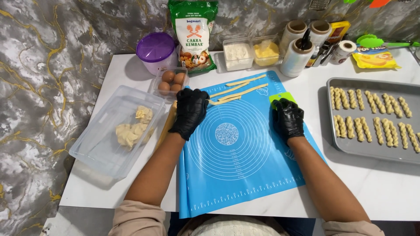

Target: The person is twisting thin strips of dough into spiral shapes and arranging them neatly on a baking tray.

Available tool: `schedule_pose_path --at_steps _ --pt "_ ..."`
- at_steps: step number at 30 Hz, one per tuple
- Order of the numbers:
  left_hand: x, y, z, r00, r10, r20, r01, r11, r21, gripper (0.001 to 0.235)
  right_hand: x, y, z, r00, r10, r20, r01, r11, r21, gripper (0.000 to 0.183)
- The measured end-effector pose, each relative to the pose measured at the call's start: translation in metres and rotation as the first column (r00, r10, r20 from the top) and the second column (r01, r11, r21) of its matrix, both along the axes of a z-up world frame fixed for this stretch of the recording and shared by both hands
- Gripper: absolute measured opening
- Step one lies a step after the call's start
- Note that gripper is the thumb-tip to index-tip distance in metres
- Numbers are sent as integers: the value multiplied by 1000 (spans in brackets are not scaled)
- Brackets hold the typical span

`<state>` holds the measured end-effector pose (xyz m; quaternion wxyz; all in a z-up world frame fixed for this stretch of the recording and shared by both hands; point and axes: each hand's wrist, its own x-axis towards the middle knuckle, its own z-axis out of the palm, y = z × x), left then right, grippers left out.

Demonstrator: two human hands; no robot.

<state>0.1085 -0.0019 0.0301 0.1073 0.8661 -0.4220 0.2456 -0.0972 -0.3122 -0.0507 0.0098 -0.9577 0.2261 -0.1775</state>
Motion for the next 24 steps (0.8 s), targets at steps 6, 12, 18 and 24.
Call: schedule_pose_path --at_steps 6,12,18,24 --pt "-9 -55 53 986 -157 -61 150 983 -107 9 2 -2 -4 998 39 50 -38 999 -19 43" --pt "-61 -66 114 921 -325 -216 253 919 -302 11 -7 9 19 964 130 231 -137 991 12 58" --pt "-107 -63 126 831 -525 -183 427 814 -393 14 -27 89 91 746 240 621 -659 125 742 87" --pt "-111 -4 131 694 -588 -415 458 806 -375 19 -60 90 124 876 283 390 -401 -21 916 47"
